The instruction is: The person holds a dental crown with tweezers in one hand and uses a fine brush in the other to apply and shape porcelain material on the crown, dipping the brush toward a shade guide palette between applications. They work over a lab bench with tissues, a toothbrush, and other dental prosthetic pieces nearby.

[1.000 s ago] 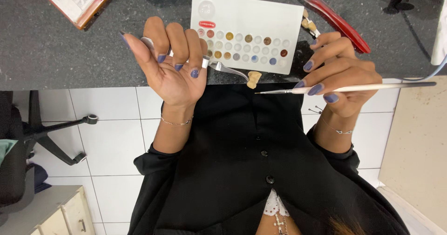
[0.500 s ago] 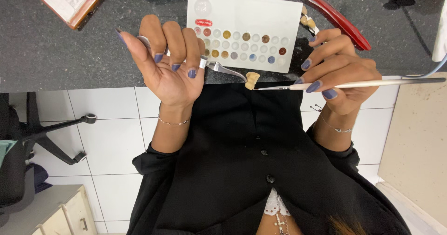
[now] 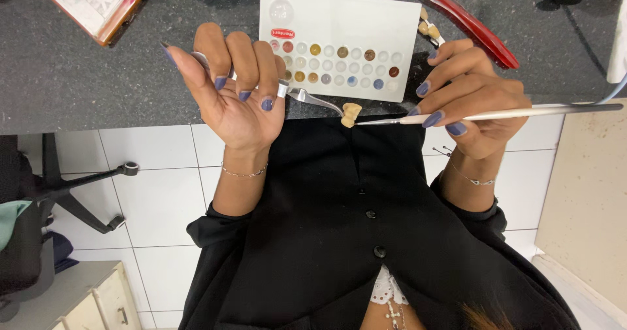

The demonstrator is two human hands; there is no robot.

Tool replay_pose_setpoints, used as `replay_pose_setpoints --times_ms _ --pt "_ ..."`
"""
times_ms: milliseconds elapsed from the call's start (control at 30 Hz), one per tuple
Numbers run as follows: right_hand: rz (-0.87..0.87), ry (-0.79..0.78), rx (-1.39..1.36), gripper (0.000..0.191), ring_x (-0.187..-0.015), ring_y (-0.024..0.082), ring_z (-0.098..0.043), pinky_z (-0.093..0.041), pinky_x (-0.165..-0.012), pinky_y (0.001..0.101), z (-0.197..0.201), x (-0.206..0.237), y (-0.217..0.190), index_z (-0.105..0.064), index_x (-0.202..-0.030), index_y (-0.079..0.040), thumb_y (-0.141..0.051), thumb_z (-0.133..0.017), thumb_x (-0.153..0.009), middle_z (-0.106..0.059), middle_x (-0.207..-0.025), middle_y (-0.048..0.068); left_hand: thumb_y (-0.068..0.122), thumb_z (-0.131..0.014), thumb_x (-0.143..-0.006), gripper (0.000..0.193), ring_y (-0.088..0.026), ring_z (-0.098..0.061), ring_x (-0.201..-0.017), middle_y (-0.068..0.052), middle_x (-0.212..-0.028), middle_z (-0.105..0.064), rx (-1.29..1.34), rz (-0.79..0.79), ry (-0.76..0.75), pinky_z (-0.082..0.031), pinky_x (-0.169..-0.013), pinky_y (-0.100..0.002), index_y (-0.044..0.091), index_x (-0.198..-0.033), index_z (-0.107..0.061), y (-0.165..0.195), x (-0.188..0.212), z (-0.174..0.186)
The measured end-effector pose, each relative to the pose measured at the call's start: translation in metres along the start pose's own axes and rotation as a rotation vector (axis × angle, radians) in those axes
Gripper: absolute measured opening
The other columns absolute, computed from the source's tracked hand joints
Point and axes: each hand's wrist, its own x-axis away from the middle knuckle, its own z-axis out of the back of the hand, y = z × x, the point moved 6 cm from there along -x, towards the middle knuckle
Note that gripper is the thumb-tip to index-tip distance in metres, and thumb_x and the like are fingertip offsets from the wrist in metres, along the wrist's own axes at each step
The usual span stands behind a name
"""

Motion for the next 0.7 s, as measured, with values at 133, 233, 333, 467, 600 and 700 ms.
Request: replay_pose_setpoints --times_ms 133,233,333,467,600,700 --pt "0.002 0.001 -0.012 0.02 -0.094 0.025 -0.068 -0.051 -0.099 0.0474 0.0 0.0 -0.001 -0.072 -0.085 -0.009 -0.025 -0.071 -0.095 -0.074 -0.083 0.011 0.05 -0.02 -0.114 0.046 -0.01 -0.036 -0.045 0.002 -0.059 -0.033 0.021 -0.005 0.005 -0.027 -0.039 -0.021 0.017 -0.084 -0.031 0.0 0.0 0.0" --pt "0.003 -0.01 0.004 0.019 -0.093 0.026 -0.067 -0.05 -0.097 0.0462 -0.001 -0.003 -0.002 -0.072 -0.083 -0.008 -0.024 -0.07 -0.094 -0.073 -0.081 0.011 0.05 -0.02 -0.113 0.045 -0.01 -0.036 -0.044 0.002 -0.059 -0.033 0.014 -0.007 0.011 -0.027 -0.039 -0.021 0.017 -0.084 -0.031 0.0 0.001 0.0" --pt "0.016 -0.029 -0.006 0.018 -0.093 0.026 -0.066 -0.049 -0.1 0.0485 -0.003 -0.006 -0.005 -0.072 -0.083 -0.008 -0.022 -0.069 -0.094 -0.073 -0.081 0.012 0.05 -0.02 -0.114 0.046 -0.01 -0.034 -0.044 0.001 -0.059 -0.032 0.02 0.001 0.025 -0.026 -0.039 -0.02 0.017 -0.084 -0.031 0.001 0.002 0.001" --pt "0.018 -0.029 0.001 0.017 -0.089 0.026 -0.066 -0.048 -0.096 0.0492 -0.004 -0.012 -0.007 -0.072 -0.081 -0.008 -0.022 -0.068 -0.09 -0.073 -0.078 0.012 0.05 -0.021 -0.114 0.049 -0.01 -0.034 -0.044 0.002 -0.059 -0.032 0.022 0.001 0.03 -0.025 -0.04 -0.021 0.016 -0.081 -0.031 0.001 0.003 0.002" --pt "0.009 -0.035 0.021 0.016 -0.087 0.027 -0.066 -0.047 -0.095 0.0501 -0.006 -0.015 -0.008 -0.071 -0.08 -0.008 -0.021 -0.069 -0.09 -0.073 -0.076 0.012 0.05 -0.02 -0.114 0.046 -0.009 -0.034 -0.043 0.002 -0.058 -0.032 0.026 -0.012 0.02 -0.025 -0.039 -0.02 0.017 -0.083 -0.031 0.002 0.002 0.002" --pt "0.026 0.019 -0.014 0.019 -0.09 0.026 -0.067 -0.049 -0.094 0.0476 -0.004 -0.014 -0.009 -0.07 -0.082 -0.01 -0.025 -0.067 -0.092 -0.072 -0.077 0.01 0.05 -0.02 -0.114 0.045 -0.009 -0.034 -0.043 0.002 -0.059 -0.032 0.028 -0.014 0.02 -0.026 -0.039 -0.02 0.017 -0.085 -0.031 0.002 0.002 0.003"
